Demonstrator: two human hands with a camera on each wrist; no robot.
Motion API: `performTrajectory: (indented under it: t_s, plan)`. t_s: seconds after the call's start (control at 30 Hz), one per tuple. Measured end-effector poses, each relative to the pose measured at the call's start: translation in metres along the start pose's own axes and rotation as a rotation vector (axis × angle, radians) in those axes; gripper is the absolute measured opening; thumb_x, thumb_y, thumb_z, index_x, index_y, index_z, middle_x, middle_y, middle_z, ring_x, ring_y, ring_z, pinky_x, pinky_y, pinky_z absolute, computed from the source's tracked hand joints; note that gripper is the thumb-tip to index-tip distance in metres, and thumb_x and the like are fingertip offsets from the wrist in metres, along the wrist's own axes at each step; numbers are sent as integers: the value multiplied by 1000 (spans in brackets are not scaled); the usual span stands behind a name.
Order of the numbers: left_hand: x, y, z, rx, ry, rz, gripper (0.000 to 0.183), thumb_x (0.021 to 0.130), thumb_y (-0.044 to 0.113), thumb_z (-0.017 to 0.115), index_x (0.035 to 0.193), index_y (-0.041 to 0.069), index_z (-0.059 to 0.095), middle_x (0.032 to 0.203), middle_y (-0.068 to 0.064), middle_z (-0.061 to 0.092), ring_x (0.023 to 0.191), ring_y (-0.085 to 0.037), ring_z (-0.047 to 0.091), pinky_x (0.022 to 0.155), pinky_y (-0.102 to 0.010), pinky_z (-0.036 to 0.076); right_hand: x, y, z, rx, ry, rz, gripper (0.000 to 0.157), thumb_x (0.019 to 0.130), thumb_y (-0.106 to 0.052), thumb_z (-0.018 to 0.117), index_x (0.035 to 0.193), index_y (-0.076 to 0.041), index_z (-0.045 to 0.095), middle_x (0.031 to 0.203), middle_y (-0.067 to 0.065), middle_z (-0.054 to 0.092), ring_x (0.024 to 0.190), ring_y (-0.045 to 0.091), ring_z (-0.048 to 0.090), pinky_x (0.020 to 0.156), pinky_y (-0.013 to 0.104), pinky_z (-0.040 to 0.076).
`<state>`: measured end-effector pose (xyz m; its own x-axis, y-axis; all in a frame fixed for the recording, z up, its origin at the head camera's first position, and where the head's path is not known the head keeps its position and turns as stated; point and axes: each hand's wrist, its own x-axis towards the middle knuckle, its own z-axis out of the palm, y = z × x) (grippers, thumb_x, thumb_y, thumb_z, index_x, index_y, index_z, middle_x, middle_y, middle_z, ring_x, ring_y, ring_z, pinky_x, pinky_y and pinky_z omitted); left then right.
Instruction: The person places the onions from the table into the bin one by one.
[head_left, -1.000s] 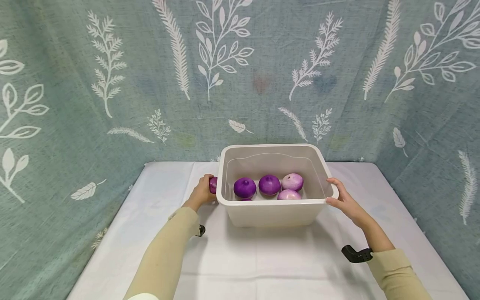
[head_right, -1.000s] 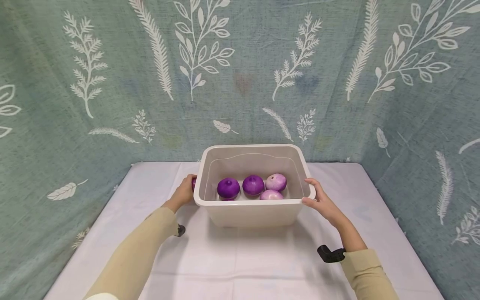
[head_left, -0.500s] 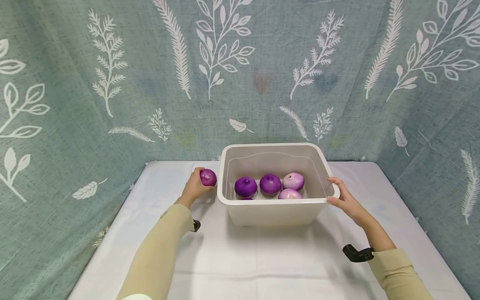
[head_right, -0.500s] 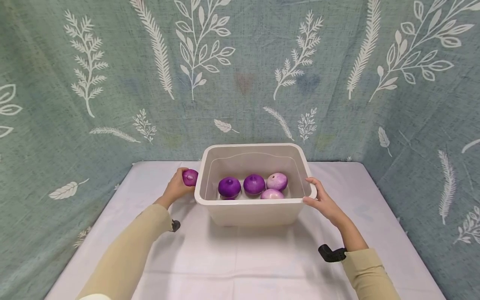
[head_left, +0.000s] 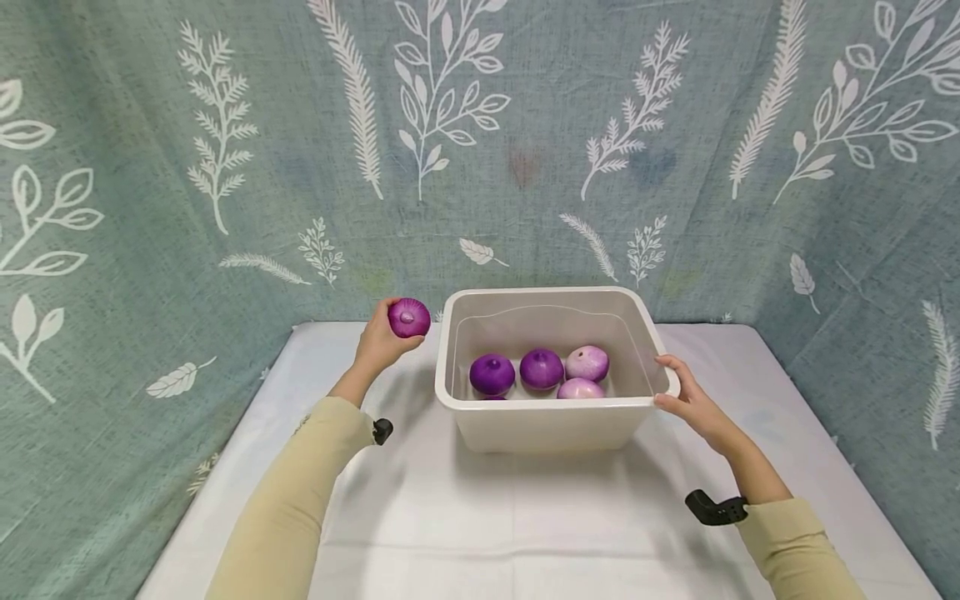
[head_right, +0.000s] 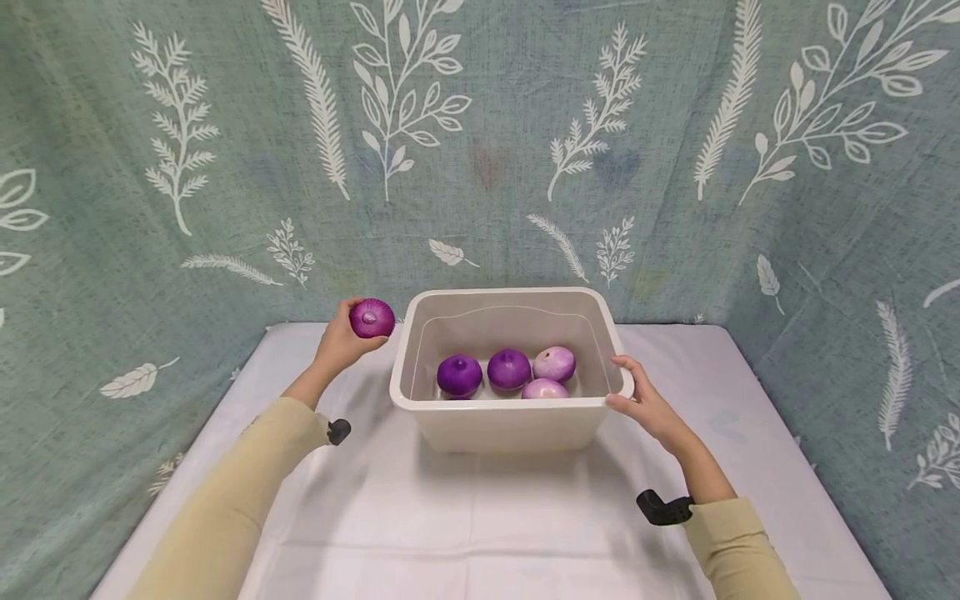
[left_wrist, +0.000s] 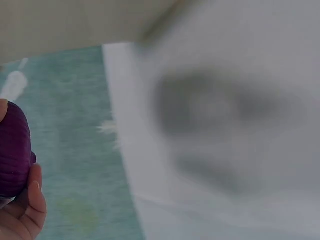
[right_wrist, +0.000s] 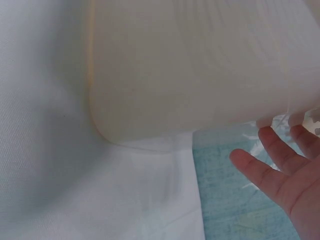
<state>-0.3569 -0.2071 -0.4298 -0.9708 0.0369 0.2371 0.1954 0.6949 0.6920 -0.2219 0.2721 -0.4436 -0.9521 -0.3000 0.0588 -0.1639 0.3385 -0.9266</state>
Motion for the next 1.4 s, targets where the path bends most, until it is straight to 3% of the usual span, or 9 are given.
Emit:
performTrajectory:
  t_s: [0.33, 0.5, 0.6, 0.9, 1.1, 1.4]
  plan:
    - [4, 43, -24, -25, 29, 112, 79, 71, 24, 77, 134, 9, 31, 130, -19, 44, 116, -36, 46, 93, -52, 41, -2, -1, 0, -10, 2, 17, 62, 91, -11, 49, 138, -7, 9, 142, 24, 4, 120, 39, 27, 92, 55, 35]
    - [3, 63, -30, -7, -4, 142, 79, 70, 25, 77, 134, 11, 32, 130, -17, 44, 115, -35, 47, 93, -52, 40, -2, -1, 0, -13, -3, 2, 61, 91, -11, 49, 137, -6, 9, 141, 23, 9, 109, 17, 38, 87, 37, 39]
    - [1, 73, -32, 10, -33, 161, 80, 69, 25, 78, 134, 12, 32, 129, -18, 46, 114, -36, 48, 92, -52, 41, -3, -1, 0, -11, -6, 1, 61, 91, -11, 49, 137, -6, 10, 141, 23, 9, 106, 9, 38, 86, 34, 39]
    - [-5, 104, -26, 15, -182, 249, 80, 69, 22, 78, 135, 11, 34, 127, -17, 47, 111, -33, 51, 91, -48, 44, -2, -1, 1, 8, -2, 2, 61, 91, -11, 49, 137, -5, 9, 141, 24, 6, 120, 39, 27, 92, 55, 34]
    - [-11, 118, -16, 24, -277, 280, 79, 69, 21, 77, 134, 13, 35, 127, -15, 48, 110, -32, 52, 89, -47, 46, -1, -1, 1, 22, -2, -2, 61, 91, -10, 48, 137, -5, 9, 142, 25, 6, 121, 42, 25, 93, 58, 32]
    - [-20, 122, 3, 68, -375, 340, 79, 69, 25, 78, 135, 11, 38, 126, -12, 51, 109, -28, 54, 88, -44, 47, -1, -2, 1, 17, -2, 0, 62, 91, -13, 50, 137, -6, 9, 142, 24, 3, 122, 44, 23, 93, 63, 29]
